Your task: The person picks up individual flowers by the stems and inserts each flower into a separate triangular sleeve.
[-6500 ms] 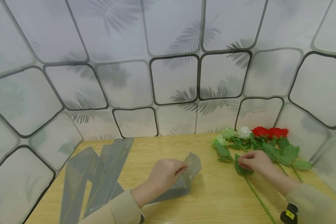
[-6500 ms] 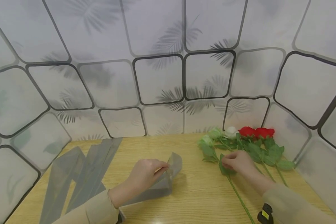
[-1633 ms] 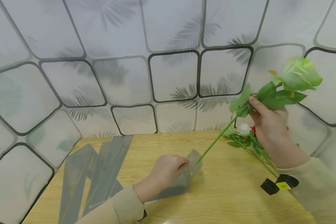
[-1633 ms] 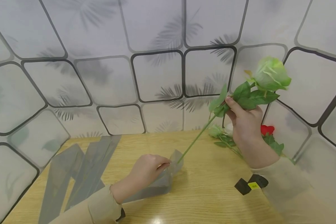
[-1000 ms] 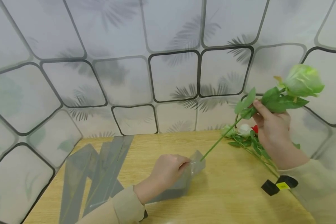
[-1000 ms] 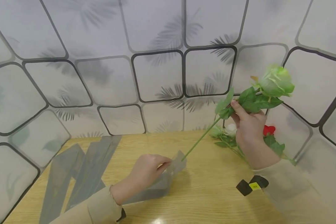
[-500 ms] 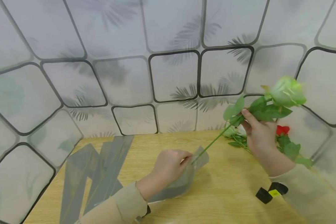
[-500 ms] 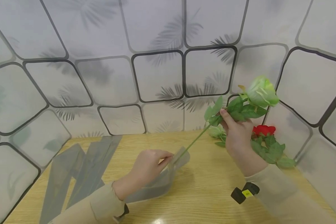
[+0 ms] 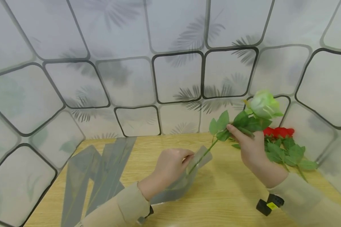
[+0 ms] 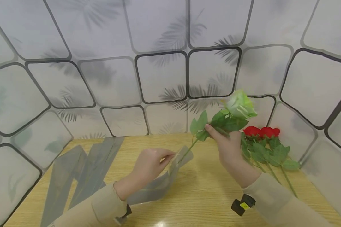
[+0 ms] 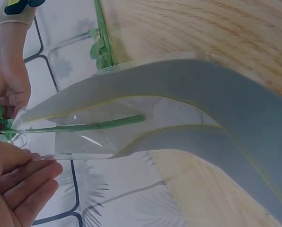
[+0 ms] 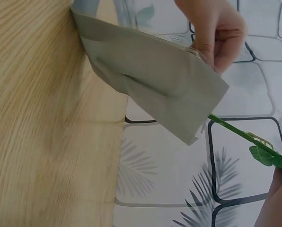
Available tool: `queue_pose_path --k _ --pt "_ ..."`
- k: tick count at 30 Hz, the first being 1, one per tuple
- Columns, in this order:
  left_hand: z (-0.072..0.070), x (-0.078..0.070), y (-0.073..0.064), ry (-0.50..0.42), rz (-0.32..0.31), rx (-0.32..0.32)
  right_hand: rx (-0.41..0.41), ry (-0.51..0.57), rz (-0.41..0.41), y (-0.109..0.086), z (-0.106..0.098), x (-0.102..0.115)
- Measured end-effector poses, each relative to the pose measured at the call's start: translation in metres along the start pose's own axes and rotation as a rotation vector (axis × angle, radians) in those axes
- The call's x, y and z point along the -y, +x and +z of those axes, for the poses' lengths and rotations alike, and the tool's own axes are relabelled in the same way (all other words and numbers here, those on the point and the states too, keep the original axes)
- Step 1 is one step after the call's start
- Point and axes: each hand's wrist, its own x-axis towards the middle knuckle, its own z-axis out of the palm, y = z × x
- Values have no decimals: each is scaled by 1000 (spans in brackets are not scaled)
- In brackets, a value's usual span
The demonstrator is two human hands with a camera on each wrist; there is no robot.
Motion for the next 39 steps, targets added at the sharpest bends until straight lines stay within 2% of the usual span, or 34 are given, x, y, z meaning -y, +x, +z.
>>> queue_pose_path --k 3,7,12,22,27,29,34,39 --pt "0 0 1 -5 -7 -2 15 -61 -44 -3 1 -2" --pt "-2 1 2 -9 -9 3 74 -84 -90 -7 1 -7" --pt "-6 4 6 8 -3 -3 137 -123 -106 -10 0 -13" --pt "-12 3 10 27 -10 -4 185 -273 6 -14 3 -23" --pt "-13 3 12 25 -1 -11 253 -338 13 -15 4 -29" --pt "-13 3 12 27 4 -17 276 -330 11 -16 5 -32" --pt "-14 2 15 21 5 -17 282 -302 13 -16 7 -38" --pt "-17 0 18 25 22 -5 272 -390 51 -16 10 -39"
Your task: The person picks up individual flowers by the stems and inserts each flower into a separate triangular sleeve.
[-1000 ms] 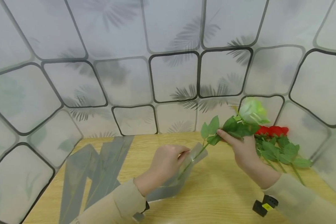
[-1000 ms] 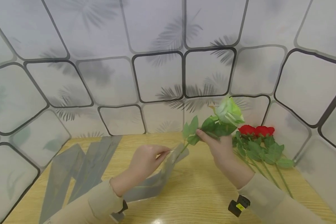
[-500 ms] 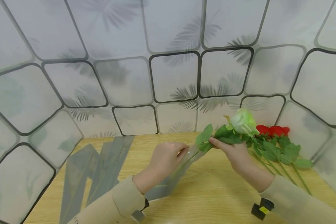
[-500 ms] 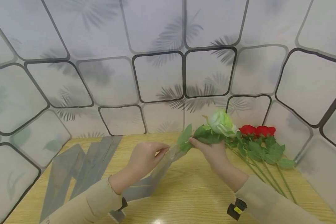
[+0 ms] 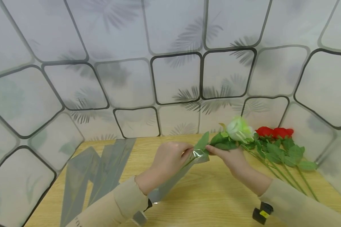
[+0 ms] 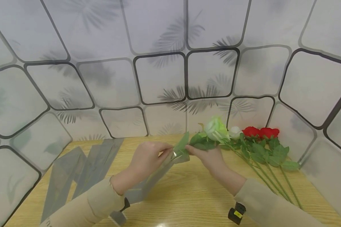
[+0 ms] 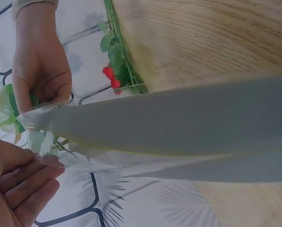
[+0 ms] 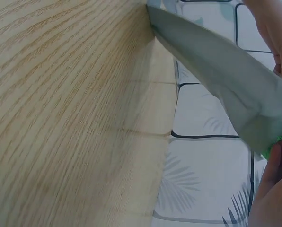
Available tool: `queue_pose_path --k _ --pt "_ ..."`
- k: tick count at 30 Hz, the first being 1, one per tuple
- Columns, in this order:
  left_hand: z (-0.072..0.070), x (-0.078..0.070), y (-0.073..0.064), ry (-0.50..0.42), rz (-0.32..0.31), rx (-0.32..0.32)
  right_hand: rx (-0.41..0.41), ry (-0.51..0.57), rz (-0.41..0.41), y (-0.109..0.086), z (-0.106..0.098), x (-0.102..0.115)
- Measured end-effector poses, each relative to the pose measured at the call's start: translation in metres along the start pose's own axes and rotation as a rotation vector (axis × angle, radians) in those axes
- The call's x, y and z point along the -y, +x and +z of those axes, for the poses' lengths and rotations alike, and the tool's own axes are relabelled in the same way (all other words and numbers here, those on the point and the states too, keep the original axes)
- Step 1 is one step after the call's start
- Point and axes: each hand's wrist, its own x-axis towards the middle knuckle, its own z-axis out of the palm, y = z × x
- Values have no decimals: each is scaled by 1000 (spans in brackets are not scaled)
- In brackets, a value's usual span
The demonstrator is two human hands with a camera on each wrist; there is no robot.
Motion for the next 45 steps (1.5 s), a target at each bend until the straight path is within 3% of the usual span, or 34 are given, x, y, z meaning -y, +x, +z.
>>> queue_pose_path --k 8,14,19,28,32,38,42,45 --pt "0 -2 2 7 21 -10 29 -111 64 -1 10 -6" --pt "2 -2 2 8 50 -37 44 -114 90 -3 21 -10" --pt "2 -1 1 -3 32 -23 99 -116 70 -3 26 -8" --pt "2 2 -2 -6 9 -30 42 -357 18 -5 28 -6" --pt "0 5 -2 -4 1 -65 71 -409 -17 -7 19 -5" --pt "-6 7 -1 -27 -21 -108 110 -286 119 -10 7 -4" --pt "-9 7 0 -37 -22 -111 70 -208 249 -16 1 -7" --pt "-9 8 -1 -26 -16 -114 15 -185 281 -22 -6 -9"
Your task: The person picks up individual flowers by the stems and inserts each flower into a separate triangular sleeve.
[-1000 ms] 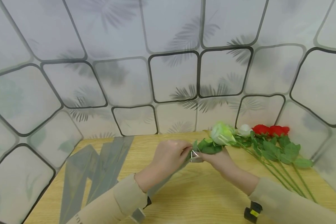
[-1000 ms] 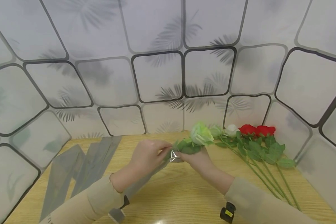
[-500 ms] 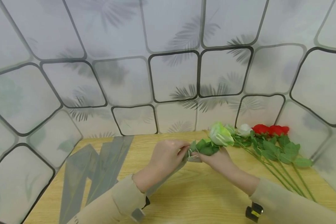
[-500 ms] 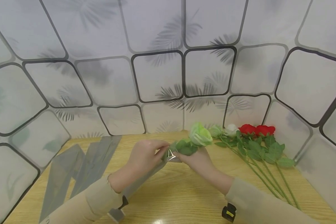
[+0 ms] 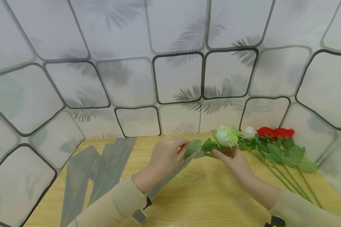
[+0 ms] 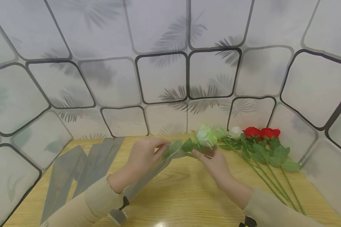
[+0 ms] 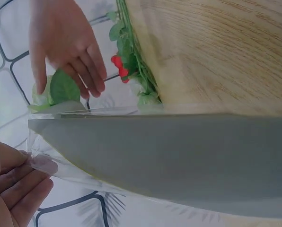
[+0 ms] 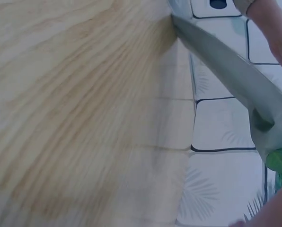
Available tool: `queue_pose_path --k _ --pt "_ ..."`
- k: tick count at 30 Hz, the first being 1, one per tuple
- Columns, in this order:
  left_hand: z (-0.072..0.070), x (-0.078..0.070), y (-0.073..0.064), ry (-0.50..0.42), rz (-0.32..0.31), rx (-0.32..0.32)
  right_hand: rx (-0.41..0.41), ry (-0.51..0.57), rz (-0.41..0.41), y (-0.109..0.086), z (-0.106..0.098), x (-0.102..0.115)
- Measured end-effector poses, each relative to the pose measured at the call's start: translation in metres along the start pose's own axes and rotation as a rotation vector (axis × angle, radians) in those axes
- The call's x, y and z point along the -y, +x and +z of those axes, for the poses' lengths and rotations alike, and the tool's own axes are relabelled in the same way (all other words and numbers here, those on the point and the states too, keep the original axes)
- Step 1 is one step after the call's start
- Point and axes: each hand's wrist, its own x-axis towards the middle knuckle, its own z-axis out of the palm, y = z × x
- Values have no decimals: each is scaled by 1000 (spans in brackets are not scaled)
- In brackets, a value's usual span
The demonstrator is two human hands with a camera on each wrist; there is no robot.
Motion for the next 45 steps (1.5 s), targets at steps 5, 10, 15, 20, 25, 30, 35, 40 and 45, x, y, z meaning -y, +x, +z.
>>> queue_pose_path --k 5,10,15,20,25,30,35,40,45 --pt "-2 0 2 15 -4 -1 -77 -17 -127 -9 -13 -5" --pt "-1 0 4 21 -15 1 -103 -124 -318 -13 -19 -5" --pt "2 -1 5 27 2 -12 -87 -189 -385 -16 -18 -3" --pt "3 -1 5 24 -11 4 -96 -211 -483 -16 -16 0" --pt "3 -2 5 30 -36 45 -113 -255 -583 -16 -15 7" --pt "2 -2 6 47 -39 74 -140 -336 -626 -16 -14 15" --pt "0 -3 8 24 -40 86 -145 -357 -636 -11 -16 20" --pt "-1 -5 8 3 -44 107 -127 -353 -618 -7 -19 19" --pt "0 -5 11 -4 -45 102 -123 -349 -640 -5 -19 19"
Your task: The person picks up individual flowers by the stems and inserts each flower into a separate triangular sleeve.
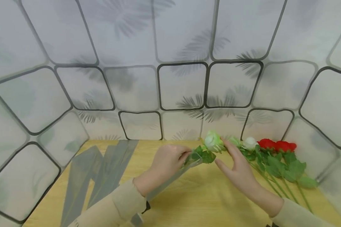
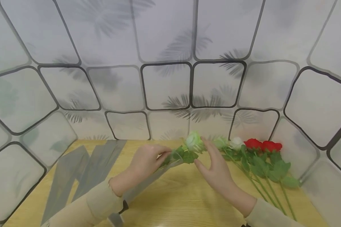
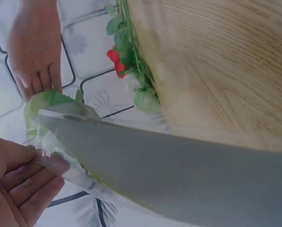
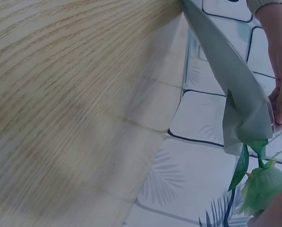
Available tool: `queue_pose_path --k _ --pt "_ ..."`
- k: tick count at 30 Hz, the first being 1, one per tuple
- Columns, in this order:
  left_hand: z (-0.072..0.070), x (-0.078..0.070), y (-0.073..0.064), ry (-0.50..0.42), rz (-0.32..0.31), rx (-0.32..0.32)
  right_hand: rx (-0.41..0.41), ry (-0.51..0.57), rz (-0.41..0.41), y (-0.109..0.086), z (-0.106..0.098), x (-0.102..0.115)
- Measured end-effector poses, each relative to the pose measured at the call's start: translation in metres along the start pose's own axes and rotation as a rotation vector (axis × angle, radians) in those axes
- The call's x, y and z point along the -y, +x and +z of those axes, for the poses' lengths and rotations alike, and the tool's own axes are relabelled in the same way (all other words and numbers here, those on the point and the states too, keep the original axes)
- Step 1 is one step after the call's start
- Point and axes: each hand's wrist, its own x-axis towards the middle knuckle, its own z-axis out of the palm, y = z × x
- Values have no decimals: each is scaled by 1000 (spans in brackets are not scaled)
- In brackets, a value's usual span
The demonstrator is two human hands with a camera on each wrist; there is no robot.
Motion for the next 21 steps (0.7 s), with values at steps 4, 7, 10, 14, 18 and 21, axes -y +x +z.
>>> queue_pose_path --k 4,7,10,14,18,21 --pt "-1 -4 2 -4 -9 -4 2 -2 -52 -1 0 1" --pt "-1 -7 4 -14 -16 1 -5 -14 -85 -3 -1 2" --pt "-1 -10 4 -19 -23 -1 19 -8 -88 -5 -2 4" --pt "-2 -11 4 9 -24 -27 70 4 -82 -6 -2 7" --pt "-4 -11 7 35 -30 -46 63 0 -107 -3 -1 9" --pt "-8 -12 9 37 -44 -27 44 -2 -128 -2 0 9"
